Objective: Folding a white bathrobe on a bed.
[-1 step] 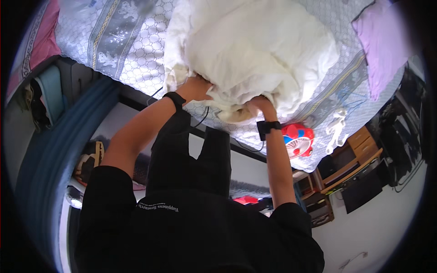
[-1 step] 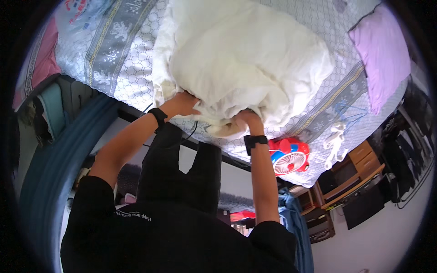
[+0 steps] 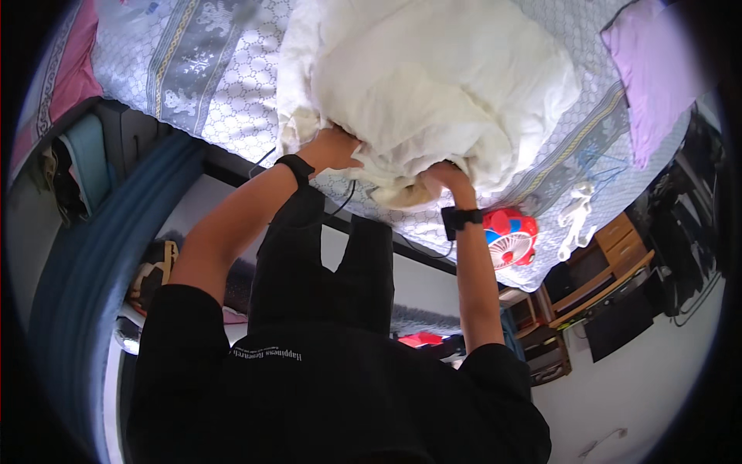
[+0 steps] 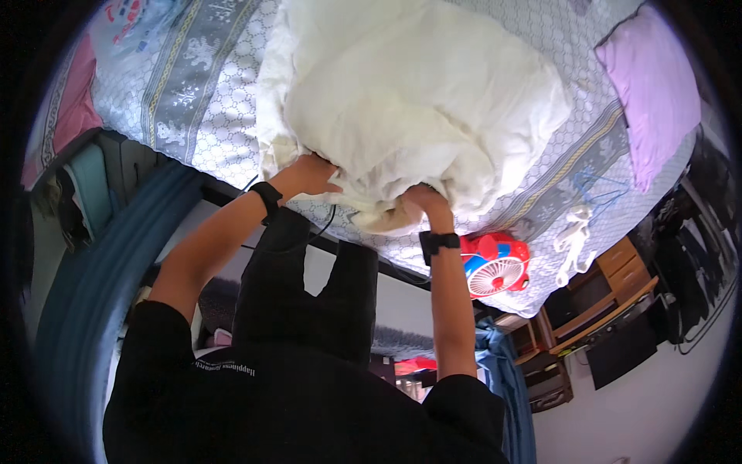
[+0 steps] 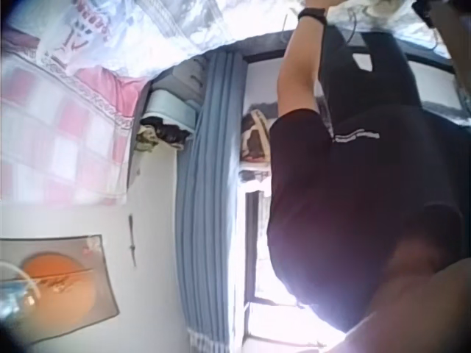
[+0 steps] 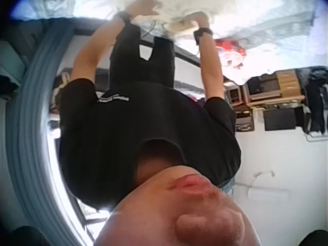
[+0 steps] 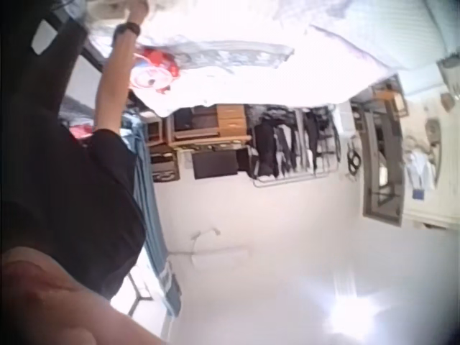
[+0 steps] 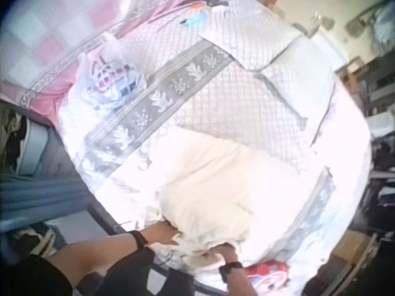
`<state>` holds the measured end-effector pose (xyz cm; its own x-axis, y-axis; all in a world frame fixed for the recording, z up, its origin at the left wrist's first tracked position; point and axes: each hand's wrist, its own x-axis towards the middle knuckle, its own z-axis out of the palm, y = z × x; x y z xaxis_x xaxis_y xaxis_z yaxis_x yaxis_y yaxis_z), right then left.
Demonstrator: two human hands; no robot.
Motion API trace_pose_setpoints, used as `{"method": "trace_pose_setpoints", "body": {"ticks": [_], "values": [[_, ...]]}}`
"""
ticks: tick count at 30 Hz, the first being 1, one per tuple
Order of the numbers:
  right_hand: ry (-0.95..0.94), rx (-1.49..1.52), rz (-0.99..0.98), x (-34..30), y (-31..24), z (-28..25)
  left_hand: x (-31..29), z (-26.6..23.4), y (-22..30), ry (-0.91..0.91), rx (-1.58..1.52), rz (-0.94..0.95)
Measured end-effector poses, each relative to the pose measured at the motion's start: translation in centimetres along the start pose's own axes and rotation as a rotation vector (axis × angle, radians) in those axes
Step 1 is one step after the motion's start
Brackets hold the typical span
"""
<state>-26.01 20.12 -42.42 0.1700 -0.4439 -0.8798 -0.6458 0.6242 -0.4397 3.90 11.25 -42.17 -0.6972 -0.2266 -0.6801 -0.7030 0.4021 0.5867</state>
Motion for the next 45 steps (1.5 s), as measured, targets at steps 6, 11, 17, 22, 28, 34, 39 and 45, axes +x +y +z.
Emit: {"method": "trace_pose_setpoints", "body": {"ticks": [6, 11, 17, 22, 28, 34, 39, 45], "values": [[0.038, 0.068, 0.083, -2.9, -0.8, -2.8, 0.9, -2.0, 1.0, -0.076, 0.016, 0.015], [0.717, 0.759, -0.155, -4.4, -2.6, 1.0, 0.4, -0.3, -0.1, 0.112, -0.011, 0.084], [1.261, 0.191, -0.061, -4.6, -12.4, 0.4, -0.1, -0.5, 0.0, 0.000, 0.013, 0.014], [1.309, 0.170, -0.045, -4.2, -14.7, 2.3, -0.2, 0.3, -0.2, 0.159, 0.070, 0.057], [1.038, 1.013, 0.033, -1.6, -13.0, 7.0, -0.2, 0.4, 0.6, 0.197, 0.029, -0.018], [0.844, 1.151, 0.143, 1.6, -13.7, 0.4, 0.2, 1.3, 0.0, 0.150, 0.034, -0.035], [0.840, 0.602, 0.199, -2.4, -9.9, -1.9, 0.0, 2.3, -0.5, 0.197, 0.047, -0.039], [0.526, -0.282, -0.315, -13.2, -12.1, -19.2, -0.1, 3.3, -0.7, 0.273, 0.026, -0.007]]}}
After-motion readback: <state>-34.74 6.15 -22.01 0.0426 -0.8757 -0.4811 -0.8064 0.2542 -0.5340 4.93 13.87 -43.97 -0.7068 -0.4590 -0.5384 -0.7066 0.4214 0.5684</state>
